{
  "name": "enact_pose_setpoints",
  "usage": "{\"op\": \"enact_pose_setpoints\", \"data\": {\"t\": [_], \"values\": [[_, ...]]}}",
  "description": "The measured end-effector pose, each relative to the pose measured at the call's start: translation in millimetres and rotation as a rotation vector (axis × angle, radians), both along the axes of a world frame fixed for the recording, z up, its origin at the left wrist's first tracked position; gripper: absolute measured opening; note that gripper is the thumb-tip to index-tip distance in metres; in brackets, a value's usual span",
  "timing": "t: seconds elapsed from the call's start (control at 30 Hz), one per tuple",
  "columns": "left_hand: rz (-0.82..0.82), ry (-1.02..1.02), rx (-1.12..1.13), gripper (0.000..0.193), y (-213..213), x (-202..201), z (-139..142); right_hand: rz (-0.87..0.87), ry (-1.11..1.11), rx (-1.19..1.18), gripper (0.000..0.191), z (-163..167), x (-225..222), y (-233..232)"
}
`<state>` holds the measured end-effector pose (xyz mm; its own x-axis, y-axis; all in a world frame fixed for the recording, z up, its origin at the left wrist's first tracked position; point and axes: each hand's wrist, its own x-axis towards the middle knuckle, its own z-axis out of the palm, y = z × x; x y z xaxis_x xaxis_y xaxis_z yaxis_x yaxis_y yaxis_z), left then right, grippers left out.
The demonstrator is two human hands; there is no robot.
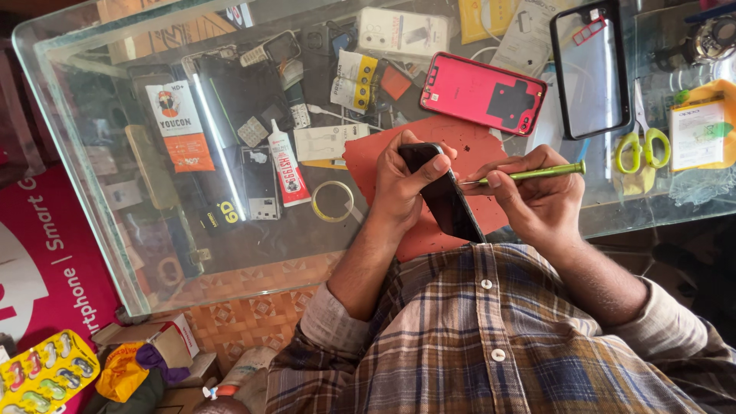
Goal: The person uses a green screwdriver to remove screws from the back of a black smartphone, then opens the device to access the internal components. They manipulate the battery and circuit board, then reassemble the phone by replacing the back cover and securing it with screws.
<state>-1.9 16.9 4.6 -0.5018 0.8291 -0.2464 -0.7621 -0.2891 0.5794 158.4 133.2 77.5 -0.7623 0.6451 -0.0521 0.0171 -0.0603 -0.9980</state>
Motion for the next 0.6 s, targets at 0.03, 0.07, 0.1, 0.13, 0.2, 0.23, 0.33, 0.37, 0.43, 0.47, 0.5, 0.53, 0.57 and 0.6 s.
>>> {"op": "enact_pose_setpoints", "data": {"t": [0.03, 0.07, 0.1, 0.13, 0.2, 0.23, 0.33, 0.37, 0.43, 0.47, 0.5, 0.53, 0.57, 0.6], "values": [[-0.002, 0.009, -0.001, 0.035, -0.1, -0.6, 1.5, 0.001, -0.017, 0.022, 0.013, 0.1, -0.1, 0.0], [-0.004, 0.018, -0.001, 0.035, 0.0, -0.7, 2.7, 0.000, -0.034, 0.044, 0.013, 0.2, 0.3, 0.0], [-0.007, 0.027, -0.001, 0.034, 0.1, -1.1, 3.3, -0.001, -0.051, 0.067, 0.013, 0.1, 0.5, -0.1], [-0.006, 0.025, 0.004, 0.034, 0.8, -1.3, 3.7, 0.004, -0.038, 0.060, 0.013, -0.2, 0.7, 0.2], [-0.005, 0.019, 0.015, 0.035, 1.6, -1.5, 3.7, 0.011, -0.016, 0.045, 0.013, -1.1, 1.1, 0.3], [-0.007, 0.011, 0.020, 0.035, 1.4, -1.9, 3.5, 0.009, -0.020, 0.048, 0.013, -1.5, 1.3, -0.1], [-0.009, -0.013, 0.032, 0.036, 2.2, -2.3, 3.2, 0.001, -0.036, 0.055, 0.013, -2.6, 1.7, -0.3], [-0.009, -0.023, 0.036, 0.036, 2.2, -2.6, 3.2, -0.003, -0.044, 0.057, 0.013, -2.8, 1.5, -0.8], [-0.008, -0.033, 0.040, 0.035, 2.6, -2.4, 3.3, -0.002, -0.040, 0.059, 0.013, -2.2, 1.2, -1.1], [-0.008, -0.032, 0.041, 0.036, 2.3, -2.4, 3.4, 0.004, -0.027, 0.060, 0.013, -1.5, 0.9, -1.3], [-0.007, -0.032, 0.043, 0.036, 1.7, -2.4, 3.4, 0.010, -0.016, 0.061, 0.013, -0.7, 0.3, -1.9], [-0.005, -0.034, 0.042, 0.036, 1.8, -1.9, 3.3, 0.009, -0.013, 0.061, 0.013, 0.4, -0.1, -2.1], [-0.003, -0.035, 0.041, 0.036, 1.9, -1.5, 3.0, 0.009, -0.011, 0.062, 0.013, 1.5, -0.8, -2.6], [-0.001, -0.036, 0.040, 0.035, 1.5, -1.2, 2.8, 0.008, -0.009, 0.062, 0.013, 2.6, -1.5, -3.1]]}}
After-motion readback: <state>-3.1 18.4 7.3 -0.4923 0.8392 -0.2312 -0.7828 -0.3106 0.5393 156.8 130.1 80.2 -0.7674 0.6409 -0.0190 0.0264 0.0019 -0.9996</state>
